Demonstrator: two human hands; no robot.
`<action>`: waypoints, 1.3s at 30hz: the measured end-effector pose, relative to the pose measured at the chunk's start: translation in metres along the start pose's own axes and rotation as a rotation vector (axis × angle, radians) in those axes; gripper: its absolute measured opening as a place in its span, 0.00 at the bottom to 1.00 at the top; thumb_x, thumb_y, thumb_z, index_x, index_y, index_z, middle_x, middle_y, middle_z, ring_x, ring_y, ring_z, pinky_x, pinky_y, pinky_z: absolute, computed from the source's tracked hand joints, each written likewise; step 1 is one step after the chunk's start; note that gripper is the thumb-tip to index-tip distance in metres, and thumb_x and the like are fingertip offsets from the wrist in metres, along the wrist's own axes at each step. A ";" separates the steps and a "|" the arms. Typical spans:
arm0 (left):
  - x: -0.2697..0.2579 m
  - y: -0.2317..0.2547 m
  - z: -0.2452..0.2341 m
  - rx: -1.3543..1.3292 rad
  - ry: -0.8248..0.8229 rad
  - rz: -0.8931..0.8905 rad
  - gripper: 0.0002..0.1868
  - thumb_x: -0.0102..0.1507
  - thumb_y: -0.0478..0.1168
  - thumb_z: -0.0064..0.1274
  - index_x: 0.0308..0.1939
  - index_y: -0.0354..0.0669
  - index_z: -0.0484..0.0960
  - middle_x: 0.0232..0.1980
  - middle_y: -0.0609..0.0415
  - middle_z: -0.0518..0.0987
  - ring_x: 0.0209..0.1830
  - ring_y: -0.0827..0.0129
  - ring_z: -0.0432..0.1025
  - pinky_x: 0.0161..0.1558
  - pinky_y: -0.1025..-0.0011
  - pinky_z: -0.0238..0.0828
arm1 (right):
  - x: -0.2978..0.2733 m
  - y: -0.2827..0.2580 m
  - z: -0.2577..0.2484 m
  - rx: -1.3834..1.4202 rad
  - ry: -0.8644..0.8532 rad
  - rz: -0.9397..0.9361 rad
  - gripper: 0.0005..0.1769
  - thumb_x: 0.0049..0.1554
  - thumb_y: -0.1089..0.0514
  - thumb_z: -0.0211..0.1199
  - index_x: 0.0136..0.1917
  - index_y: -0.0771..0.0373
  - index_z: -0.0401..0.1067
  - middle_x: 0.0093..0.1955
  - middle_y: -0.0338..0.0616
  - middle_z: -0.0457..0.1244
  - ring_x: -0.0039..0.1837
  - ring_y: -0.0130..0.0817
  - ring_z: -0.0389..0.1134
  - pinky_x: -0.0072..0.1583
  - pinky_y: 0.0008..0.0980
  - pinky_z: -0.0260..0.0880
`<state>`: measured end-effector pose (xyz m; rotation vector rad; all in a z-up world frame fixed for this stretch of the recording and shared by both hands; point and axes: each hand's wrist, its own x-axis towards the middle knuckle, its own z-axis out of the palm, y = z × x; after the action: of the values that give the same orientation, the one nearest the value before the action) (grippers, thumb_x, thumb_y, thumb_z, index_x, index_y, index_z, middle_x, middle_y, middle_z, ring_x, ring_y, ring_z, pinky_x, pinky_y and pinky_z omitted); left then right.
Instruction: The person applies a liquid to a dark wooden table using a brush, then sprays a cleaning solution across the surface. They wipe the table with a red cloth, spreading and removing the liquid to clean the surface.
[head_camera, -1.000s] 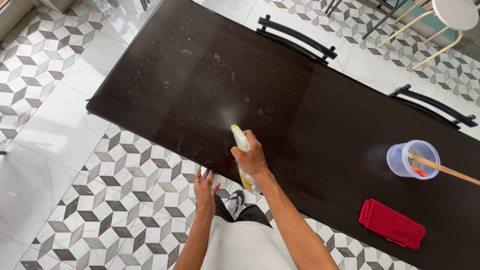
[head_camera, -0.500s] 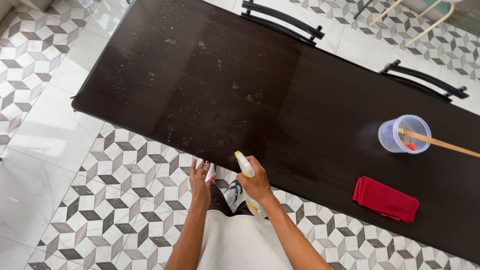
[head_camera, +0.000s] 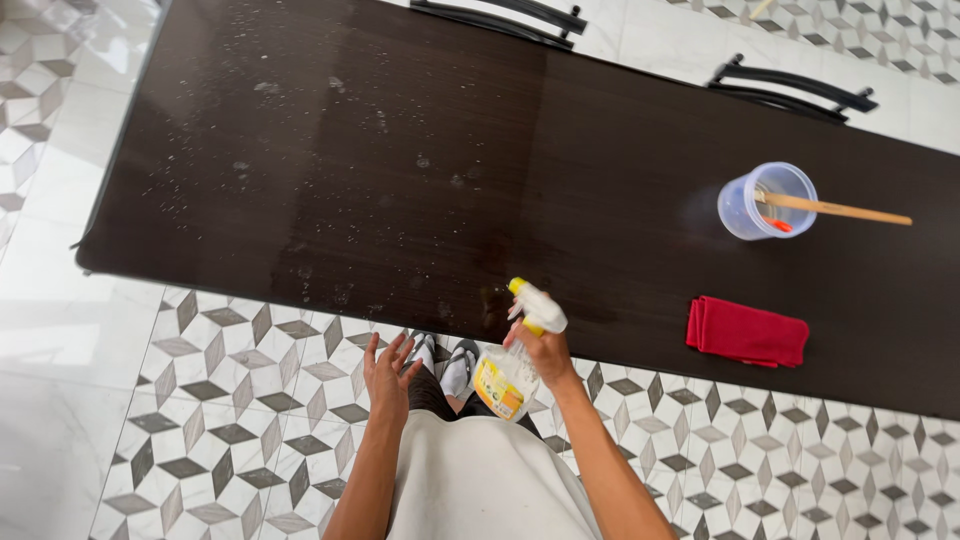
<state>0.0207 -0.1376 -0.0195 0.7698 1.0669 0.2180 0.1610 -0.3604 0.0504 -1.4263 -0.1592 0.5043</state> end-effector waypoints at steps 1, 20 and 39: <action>0.001 -0.002 -0.002 0.008 -0.027 -0.042 0.34 0.66 0.37 0.39 0.77 0.48 0.52 0.65 0.40 0.73 0.64 0.55 0.72 0.52 0.60 0.77 | 0.001 -0.003 -0.006 0.070 0.019 0.018 0.16 0.54 0.62 0.61 0.56 0.66 0.66 0.44 0.43 0.63 0.40 0.32 0.70 0.45 0.33 0.73; -0.011 0.000 0.054 0.631 -0.472 -0.426 0.22 0.71 0.46 0.33 0.64 0.44 0.73 0.48 0.49 0.82 0.50 0.62 0.78 0.47 0.63 0.77 | -0.015 -0.146 -0.171 0.140 0.367 -0.333 0.35 0.51 0.70 0.73 0.67 0.58 0.61 0.57 0.52 0.69 0.65 0.38 0.70 0.68 0.39 0.70; -0.035 -0.133 0.134 0.420 -0.233 -0.374 0.19 0.70 0.45 0.33 0.62 0.42 0.68 0.54 0.40 0.79 0.55 0.53 0.76 0.51 0.56 0.75 | 0.000 -0.132 -0.440 -0.021 0.487 -0.285 0.32 0.53 0.72 0.71 0.65 0.59 0.60 0.62 0.57 0.68 0.72 0.42 0.67 0.72 0.42 0.70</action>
<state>0.0916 -0.3133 -0.0482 0.9256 1.0236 -0.4181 0.3685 -0.7656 0.1103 -1.4770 0.0250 -0.0845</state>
